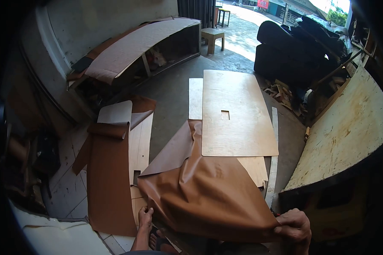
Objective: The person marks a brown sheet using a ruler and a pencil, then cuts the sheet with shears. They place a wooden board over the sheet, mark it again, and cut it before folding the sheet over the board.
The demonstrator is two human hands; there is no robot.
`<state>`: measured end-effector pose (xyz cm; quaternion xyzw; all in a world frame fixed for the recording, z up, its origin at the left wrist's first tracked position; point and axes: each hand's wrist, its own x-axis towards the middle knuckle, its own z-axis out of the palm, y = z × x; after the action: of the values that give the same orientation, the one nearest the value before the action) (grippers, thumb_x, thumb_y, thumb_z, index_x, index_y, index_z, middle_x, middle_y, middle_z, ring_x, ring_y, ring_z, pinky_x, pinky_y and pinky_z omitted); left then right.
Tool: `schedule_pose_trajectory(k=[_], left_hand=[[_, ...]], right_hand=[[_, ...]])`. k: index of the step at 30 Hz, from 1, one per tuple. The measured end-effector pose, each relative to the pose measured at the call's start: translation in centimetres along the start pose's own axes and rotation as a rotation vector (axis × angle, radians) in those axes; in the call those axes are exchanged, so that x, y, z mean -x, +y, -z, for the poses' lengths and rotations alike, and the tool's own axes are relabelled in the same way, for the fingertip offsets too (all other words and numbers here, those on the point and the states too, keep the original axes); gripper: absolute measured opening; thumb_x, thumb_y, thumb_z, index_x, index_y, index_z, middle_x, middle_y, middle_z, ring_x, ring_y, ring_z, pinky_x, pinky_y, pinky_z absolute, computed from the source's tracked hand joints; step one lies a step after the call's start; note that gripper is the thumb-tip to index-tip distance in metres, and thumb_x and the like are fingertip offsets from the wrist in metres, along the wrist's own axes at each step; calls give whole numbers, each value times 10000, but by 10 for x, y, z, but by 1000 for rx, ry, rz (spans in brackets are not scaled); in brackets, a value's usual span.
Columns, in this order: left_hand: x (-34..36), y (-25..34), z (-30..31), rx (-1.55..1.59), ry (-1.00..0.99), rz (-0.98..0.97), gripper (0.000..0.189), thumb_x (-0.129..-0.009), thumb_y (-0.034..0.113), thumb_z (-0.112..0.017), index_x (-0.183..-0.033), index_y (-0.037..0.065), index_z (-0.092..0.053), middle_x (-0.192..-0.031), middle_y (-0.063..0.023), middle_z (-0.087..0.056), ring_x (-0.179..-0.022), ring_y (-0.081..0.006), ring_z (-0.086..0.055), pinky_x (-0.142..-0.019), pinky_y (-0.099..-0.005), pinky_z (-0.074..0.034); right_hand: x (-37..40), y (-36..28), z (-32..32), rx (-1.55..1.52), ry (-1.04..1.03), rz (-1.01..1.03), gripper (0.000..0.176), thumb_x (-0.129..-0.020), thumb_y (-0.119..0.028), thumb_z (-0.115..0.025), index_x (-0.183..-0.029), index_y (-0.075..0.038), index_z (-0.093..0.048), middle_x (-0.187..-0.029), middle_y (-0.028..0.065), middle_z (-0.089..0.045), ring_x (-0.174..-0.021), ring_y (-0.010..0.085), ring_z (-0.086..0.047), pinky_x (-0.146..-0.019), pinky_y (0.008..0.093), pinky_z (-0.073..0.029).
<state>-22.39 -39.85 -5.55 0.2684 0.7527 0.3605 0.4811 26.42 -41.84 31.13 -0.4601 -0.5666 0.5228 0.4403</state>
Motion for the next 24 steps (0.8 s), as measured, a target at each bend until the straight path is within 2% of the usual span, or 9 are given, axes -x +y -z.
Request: schedule_pose_trajectory(k=[4,10,13,16,17,19,21,22,24], left_hand=[[58,136,43,820,-258,-247,286,-985,166,-573,-1228,27,-517,-1161,-115,-608,-1049,-207,-595,-972,-363,-457],[128,307,87,679,-334,-810,520,-958,144,-609,-1421,50,-392,-1213,-91,-585,-1149,-196,-575,-1008,-360,-467],[42,335,71,248,-510,-653,552,-927,83,-641,-1421,38,-400,-1158,-71,-614,-1085,-163,-598,-964,-317,-487],[-97,407,19,198,-616,-294,433,-901,39,-664,-1307,20,-514,-1110,-61,-624,-971,-151,-625,-897,-284,-501],[-160,442,3,77,-560,-402,490,-897,36,-664,-1345,12,-468,-1092,-93,-628,-952,-185,-639,-875,-303,-524],[-100,552,-24,344,-527,-489,494,-919,25,-626,-1368,21,-420,-1126,-119,-601,-1008,-214,-627,-875,-325,-538],[-45,636,-26,471,-649,-878,466,-961,30,-562,-1389,38,-380,-1170,-151,-584,-1033,-234,-628,-904,-331,-542],[-9,664,-21,466,-720,-918,437,-982,24,-523,-1392,31,-372,-1188,-164,-582,-1047,-242,-633,-910,-326,-545],[6,715,-4,401,-806,-1093,434,-1011,47,-493,-1428,43,-371,-1314,-171,-546,-1135,-236,-615,-917,-324,-557]], right_hand=[[26,-25,17,-309,361,540,199,-737,-127,-790,-849,33,-753,-625,124,-661,-566,177,-658,-539,235,-511],[-16,-20,115,-176,368,422,327,-949,-165,-525,-1208,31,-564,-1116,143,-576,-1011,206,-575,-880,300,-451],[-72,-41,113,-105,392,355,419,-1077,-188,-366,-1424,30,-450,-1411,154,-524,-1279,224,-526,-1084,339,-414],[-205,-24,148,-101,313,-2,314,-1046,-160,-473,-1299,-14,-588,-1144,68,-668,-970,133,-642,-848,262,-530],[-239,-22,164,55,377,-24,305,-1047,-152,-465,-1289,-17,-593,-1112,58,-671,-928,133,-642,-820,269,-542],[-283,-63,193,81,416,166,293,-1050,-137,-449,-1280,-37,-600,-1078,58,-669,-908,128,-638,-797,271,-551],[-292,-131,213,-162,417,503,307,-1040,-109,-452,-1316,-46,-570,-1042,55,-662,-868,116,-638,-764,247,-553],[-284,-158,243,-99,257,681,350,-1019,-86,-468,-1358,-23,-529,-1047,68,-653,-899,129,-648,-773,261,-563],[-247,-204,255,1330,739,895,411,-991,-70,-494,-1392,19,-480,-1161,115,-643,-1050,163,-643,-892,276,-541]])
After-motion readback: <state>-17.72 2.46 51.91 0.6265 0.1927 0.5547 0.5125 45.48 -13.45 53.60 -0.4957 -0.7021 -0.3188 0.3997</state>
